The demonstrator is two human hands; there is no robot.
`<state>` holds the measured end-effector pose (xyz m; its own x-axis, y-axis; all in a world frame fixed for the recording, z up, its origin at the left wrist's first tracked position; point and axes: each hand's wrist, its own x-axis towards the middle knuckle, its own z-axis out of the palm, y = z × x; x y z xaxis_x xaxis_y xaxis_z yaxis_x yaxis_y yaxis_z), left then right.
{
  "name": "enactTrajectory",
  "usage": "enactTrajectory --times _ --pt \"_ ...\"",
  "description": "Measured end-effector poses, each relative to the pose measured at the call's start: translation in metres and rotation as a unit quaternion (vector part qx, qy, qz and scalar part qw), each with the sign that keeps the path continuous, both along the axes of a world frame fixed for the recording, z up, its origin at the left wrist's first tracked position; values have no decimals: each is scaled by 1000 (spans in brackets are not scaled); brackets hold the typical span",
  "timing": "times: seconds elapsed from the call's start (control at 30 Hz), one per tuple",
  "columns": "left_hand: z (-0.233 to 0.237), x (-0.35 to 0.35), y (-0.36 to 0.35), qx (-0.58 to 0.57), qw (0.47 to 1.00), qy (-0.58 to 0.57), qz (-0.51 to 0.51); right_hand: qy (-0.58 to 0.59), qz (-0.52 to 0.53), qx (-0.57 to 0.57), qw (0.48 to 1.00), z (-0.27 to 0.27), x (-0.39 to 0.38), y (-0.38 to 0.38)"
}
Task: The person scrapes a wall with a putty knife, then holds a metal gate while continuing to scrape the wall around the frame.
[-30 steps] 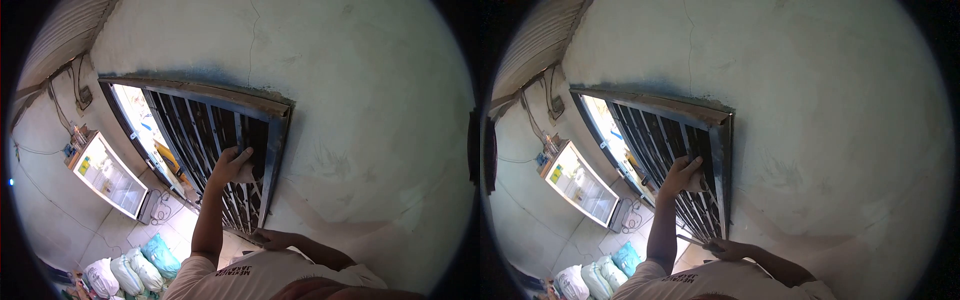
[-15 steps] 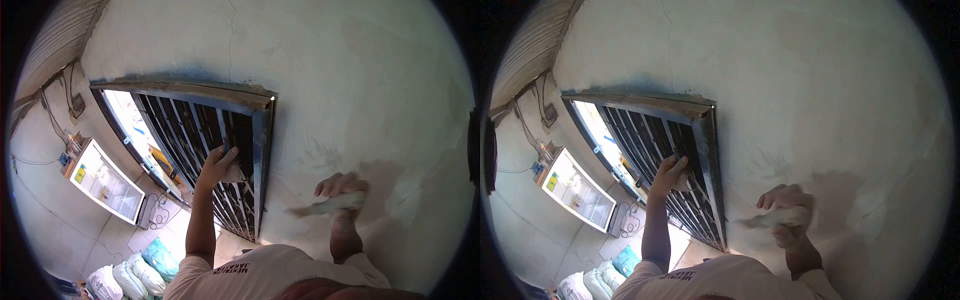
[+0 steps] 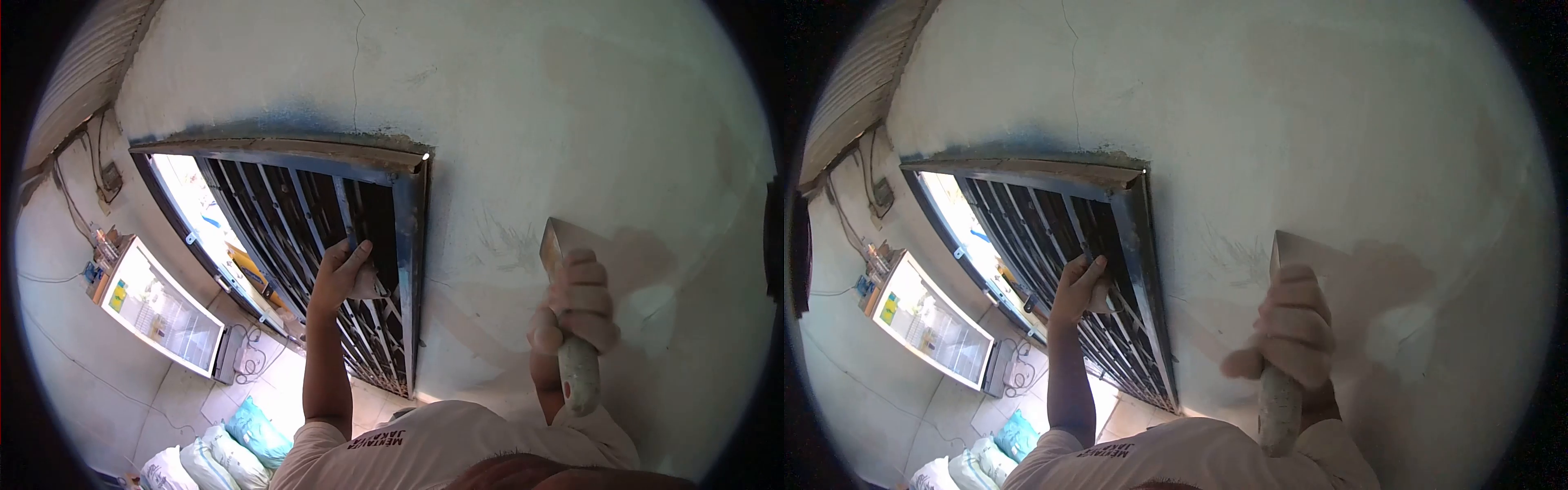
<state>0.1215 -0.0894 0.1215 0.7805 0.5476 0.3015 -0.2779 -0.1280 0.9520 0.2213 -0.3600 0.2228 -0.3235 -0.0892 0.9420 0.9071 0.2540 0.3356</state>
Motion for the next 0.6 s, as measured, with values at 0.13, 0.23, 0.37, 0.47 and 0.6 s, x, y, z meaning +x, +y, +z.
enactTrajectory --times 0.13,0.23,0.37,0.47,0.6 --pt "1 1 -1 6 1000 -9 1 76 105 -67 989 1 9 3" --pt "-1 1 1 -4 1000 -12 -9 110 150 -71 980 4 5 -1" --pt "2 -1 3 0 1000 -3 -16 64 273 -52 958 21 -9 -13" --pt "-1 0 6 -3 1000 -6 -23 87 193 -8 977 25 -13 -7" --pt "0 -1 3 4 1000 -11 -16 155 201 -47 966 26 5 15"
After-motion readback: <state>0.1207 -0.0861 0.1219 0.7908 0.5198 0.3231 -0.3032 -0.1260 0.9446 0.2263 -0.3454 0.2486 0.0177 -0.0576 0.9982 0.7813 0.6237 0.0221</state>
